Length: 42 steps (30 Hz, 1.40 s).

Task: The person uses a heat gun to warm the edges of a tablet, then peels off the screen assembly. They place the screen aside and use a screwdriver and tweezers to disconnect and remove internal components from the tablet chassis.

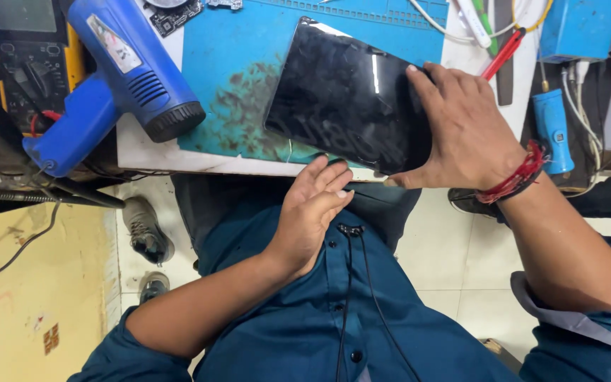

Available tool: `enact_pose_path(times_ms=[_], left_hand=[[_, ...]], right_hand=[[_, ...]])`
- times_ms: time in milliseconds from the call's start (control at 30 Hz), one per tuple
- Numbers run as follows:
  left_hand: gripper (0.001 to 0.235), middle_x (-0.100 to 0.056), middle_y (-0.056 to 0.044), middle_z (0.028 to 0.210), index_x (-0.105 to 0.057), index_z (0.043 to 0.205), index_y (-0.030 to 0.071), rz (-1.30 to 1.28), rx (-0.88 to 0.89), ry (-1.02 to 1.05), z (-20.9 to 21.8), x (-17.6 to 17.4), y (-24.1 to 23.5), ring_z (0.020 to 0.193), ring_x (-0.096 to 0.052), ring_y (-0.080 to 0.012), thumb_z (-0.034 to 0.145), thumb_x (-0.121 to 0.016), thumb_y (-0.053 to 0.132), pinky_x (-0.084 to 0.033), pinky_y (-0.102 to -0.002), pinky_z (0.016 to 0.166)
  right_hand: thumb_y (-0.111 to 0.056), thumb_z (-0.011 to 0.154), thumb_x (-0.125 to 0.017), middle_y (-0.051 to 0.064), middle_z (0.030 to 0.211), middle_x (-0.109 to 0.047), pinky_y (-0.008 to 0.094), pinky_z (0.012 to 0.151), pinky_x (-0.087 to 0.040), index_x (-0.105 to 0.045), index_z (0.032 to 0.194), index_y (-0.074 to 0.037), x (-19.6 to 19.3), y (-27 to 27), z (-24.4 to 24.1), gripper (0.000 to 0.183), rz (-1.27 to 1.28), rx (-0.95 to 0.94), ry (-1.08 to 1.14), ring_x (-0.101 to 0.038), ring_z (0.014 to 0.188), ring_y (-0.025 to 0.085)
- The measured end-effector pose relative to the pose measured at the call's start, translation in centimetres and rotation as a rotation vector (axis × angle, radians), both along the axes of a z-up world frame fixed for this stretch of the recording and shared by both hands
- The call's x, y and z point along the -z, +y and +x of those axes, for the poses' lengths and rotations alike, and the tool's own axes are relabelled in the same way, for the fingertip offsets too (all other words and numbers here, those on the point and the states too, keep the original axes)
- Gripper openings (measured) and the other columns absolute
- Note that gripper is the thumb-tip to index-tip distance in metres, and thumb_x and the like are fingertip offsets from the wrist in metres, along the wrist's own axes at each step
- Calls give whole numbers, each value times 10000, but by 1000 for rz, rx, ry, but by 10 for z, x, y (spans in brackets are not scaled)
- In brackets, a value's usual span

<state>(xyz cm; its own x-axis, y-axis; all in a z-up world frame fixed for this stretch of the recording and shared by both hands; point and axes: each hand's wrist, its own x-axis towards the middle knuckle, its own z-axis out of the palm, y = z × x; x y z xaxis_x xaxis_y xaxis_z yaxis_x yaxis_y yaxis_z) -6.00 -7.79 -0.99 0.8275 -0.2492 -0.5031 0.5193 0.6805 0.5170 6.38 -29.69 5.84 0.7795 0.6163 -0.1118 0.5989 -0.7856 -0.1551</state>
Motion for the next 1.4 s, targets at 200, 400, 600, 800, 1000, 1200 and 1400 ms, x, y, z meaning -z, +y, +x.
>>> enact_pose_path(times_ms=[200, 400, 600, 800, 1000, 1200, 1400], left_hand=[[698, -478, -260, 1461, -244, 1519, -65, 5, -27, 52, 4, 7, -4, 1270, -558, -305, 892, -530, 38, -465, -408, 1016], [499, -564, -160, 1316, -437, 1376, -61, 98, -33, -176, 11, 20, -11, 1138, -587, -216, 894, -558, -14, -478, -392, 962], [477, -571, -110, 1395, -456, 1431, 0, 32, -75, -605, 49, 34, -6, 1348, -549, -203, 1028, -665, 148, -423, -358, 1184], [716, -523, -87, 1382, -376, 1437, 78, 96, -77, -579, 83, 52, -43, 1300, -517, -215, 914, -792, 336, -461, -373, 1087], [915, -473, -112, 1529, -392, 1536, 7, 387, 141, -827, 83, 58, -47, 1443, -445, -226, 1031, -304, 765, -346, -373, 1241], [1142, -228, -138, 1732, -143, 1667, 35, -174, 148, -776, 103, 46, -45, 1635, -222, -260, 920, -504, 819, -171, -429, 1357], [1397, -130, -97, 1754, -70, 1682, 95, -571, 232, -630, 114, 39, -36, 1653, -139, -234, 693, -644, 898, -128, -464, 1380]], right_hand=[[-714, 426, -877, 306, 1429, -478, 540, 1104, -350, -378, 1515, 72, 0, 3, -5, 1433, -11, 13, -1, -462, 1315, 462], [-675, 487, -877, 328, 1422, -488, 517, 1118, -355, -349, 1516, 97, -3, -5, -4, 1391, 131, 24, 89, -468, 1319, 473], [-532, 558, -885, 323, 1494, -474, 457, 1164, -342, -322, 1557, 70, -2, -24, 5, 1295, 335, 86, 355, -451, 1409, 436], [-535, 585, -880, 294, 1492, -492, 439, 1157, -348, -329, 1576, 25, -2, -28, 13, 1264, 394, 184, 457, -468, 1409, 410], [-552, 540, -897, 271, 1487, -492, 444, 1141, -370, -322, 1569, -4, -6, -23, 13, 1300, 412, 208, 482, -481, 1396, 406], [-545, 584, -890, 279, 1562, -439, 452, 1203, -355, -295, 1585, 9, -1, 1, -3, 1291, 604, 215, 331, -453, 1464, 426], [-562, 604, -888, 282, 1566, -434, 459, 1213, -369, -274, 1587, 30, 3, 31, -19, 1301, 675, 282, 237, -464, 1466, 426]])
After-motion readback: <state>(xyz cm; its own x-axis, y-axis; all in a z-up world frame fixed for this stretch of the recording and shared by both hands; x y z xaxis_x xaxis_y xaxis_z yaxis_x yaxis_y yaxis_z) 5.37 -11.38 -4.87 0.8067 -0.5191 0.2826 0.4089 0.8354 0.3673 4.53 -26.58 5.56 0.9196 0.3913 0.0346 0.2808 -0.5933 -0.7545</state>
